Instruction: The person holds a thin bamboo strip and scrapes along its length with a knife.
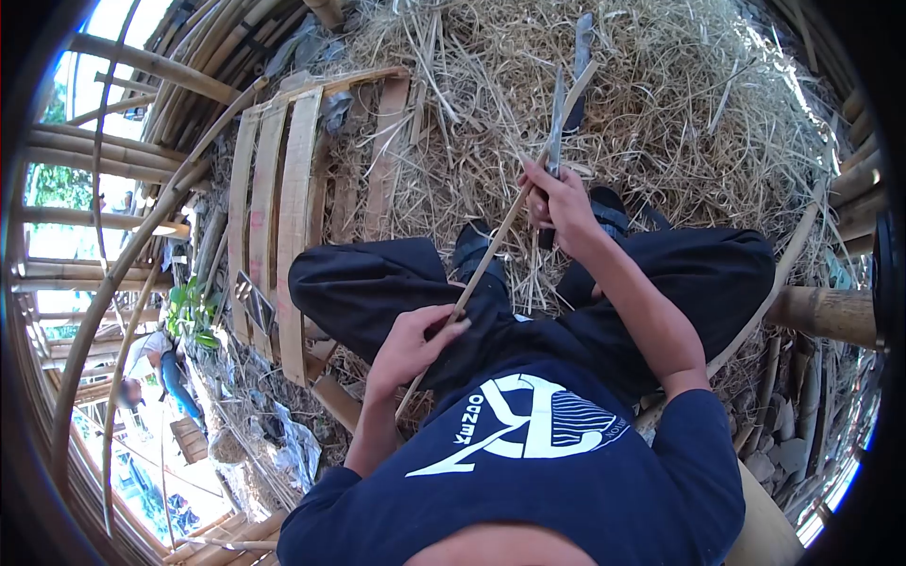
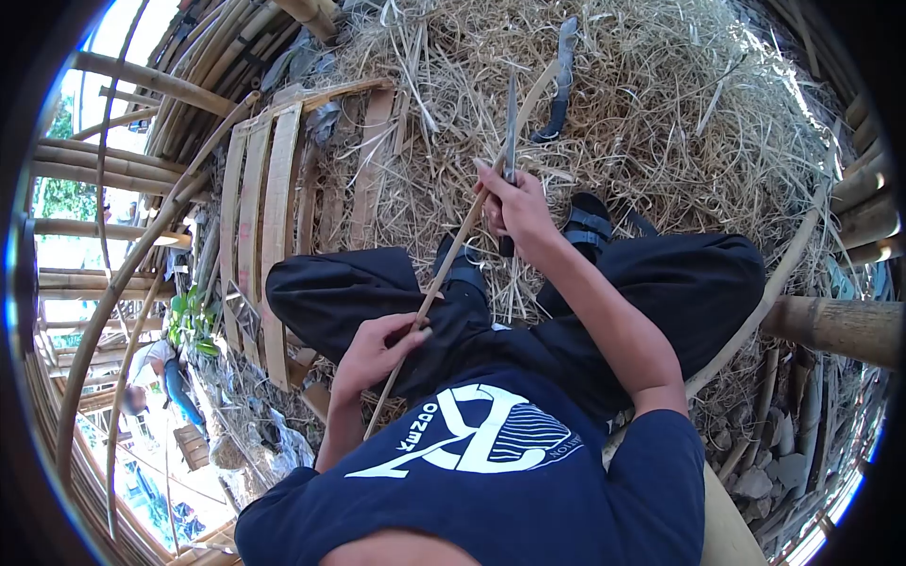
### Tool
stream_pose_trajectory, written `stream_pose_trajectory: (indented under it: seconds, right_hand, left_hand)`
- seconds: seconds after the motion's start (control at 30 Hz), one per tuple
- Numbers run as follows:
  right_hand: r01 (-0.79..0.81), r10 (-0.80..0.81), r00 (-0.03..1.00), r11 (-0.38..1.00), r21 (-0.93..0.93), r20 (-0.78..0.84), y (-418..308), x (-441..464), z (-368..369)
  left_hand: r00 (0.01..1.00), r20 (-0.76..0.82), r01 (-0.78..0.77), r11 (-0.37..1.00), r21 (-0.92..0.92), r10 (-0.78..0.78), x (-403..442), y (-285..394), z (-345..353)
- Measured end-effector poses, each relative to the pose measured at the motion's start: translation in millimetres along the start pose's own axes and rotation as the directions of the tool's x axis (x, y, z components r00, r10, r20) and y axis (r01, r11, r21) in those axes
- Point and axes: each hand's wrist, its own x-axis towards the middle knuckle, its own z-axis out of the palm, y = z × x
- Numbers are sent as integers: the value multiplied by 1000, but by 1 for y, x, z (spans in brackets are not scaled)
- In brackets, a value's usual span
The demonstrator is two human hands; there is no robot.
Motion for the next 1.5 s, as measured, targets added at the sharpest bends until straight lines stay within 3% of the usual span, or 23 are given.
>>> stream_pose_trajectory:
  seconds: [0.07,0.2,0.3,0.4,0.43,0.53,0.57,0.63,0.67,0.73,0.77,0.8,0.83,0.9,0.93,1.0,1.27,1.33,1.37,1.43,1.5]
  right_hand:
    - [3,-3,1000,1000,28,-8,-4,1,0]
    - [82,-83,996,996,-33,-19,-18,-5,-3]
    - [134,-127,991,936,-325,41,-11,-11,-4]
    - [177,-133,981,907,-381,139,1,-16,1]
    - [116,-78,989,941,-319,129,6,-13,-3]
    - [17,-9,999,967,-254,36,-1,-9,-8]
    - [64,-66,998,972,-227,-1,-1,-8,-7]
    - [66,-72,997,970,-234,-15,-3,-5,-12]
    - [65,-73,997,968,-242,-23,-4,-3,-14]
    - [61,-69,998,943,-328,-11,-2,0,-18]
    - [123,-137,991,879,-461,2,4,4,-23]
    - [181,-202,979,792,-583,29,2,4,-19]
    - [184,-201,979,790,-585,36,-1,0,-16]
    - [255,-244,953,334,-907,179,-11,-18,-9]
    - [263,-244,952,330,-907,187,-5,-21,-8]
    - [395,-248,893,30,-918,376,11,-20,-12]
    - [383,-147,914,1,-924,378,20,-18,-13]
    - [404,-168,904,45,-914,392,23,-15,-15]
    - [403,-194,901,41,-914,389,24,-14,-16]
    - [409,-188,899,46,-911,394,27,-10,-19]
    - [415,-185,897,49,-908,401,27,-4,-24]
  left_hand:
    - [993,-41,107,987,-116,-112,6,5,4]
    - [979,-81,148,927,-343,-187,17,5,17]
    - [976,-174,85,963,-257,-132,32,15,15]
    - [973,-179,94,956,-279,-148,49,21,18]
    - [974,-189,74,968,-241,-122,54,23,20]
    - [979,-126,109,932,-346,-161,65,12,28]
    - [979,-124,109,933,-343,-159,66,9,29]
    - [985,89,172,781,-600,-148,66,5,32]
    - [985,91,173,780,-601,-148,67,2,35]
    - [997,35,81,798,-598,-74,69,-1,39]
    - [996,34,84,796,-599,-80,69,0,39]
    - [996,-1,70,828,-557,-85,72,2,38]
    - [996,-39,54,858,-511,-86,75,3,36]
    - [991,-105,27,885,-464,-85,82,-5,35]
    - [983,-163,7,912,-411,-81,85,-8,33]
    - [974,-211,-11,920,-392,-78,89,-5,29]
    - [906,-424,-53,985,-164,-22,102,-1,24]
    - [851,-498,-212,977,-28,171,105,0,26]
    - [850,-498,-214,976,-29,172,104,3,26]
    - [902,-430,-39,999,-21,26,99,21,22]
    - [891,-447,-62,997,34,71,100,15,25]
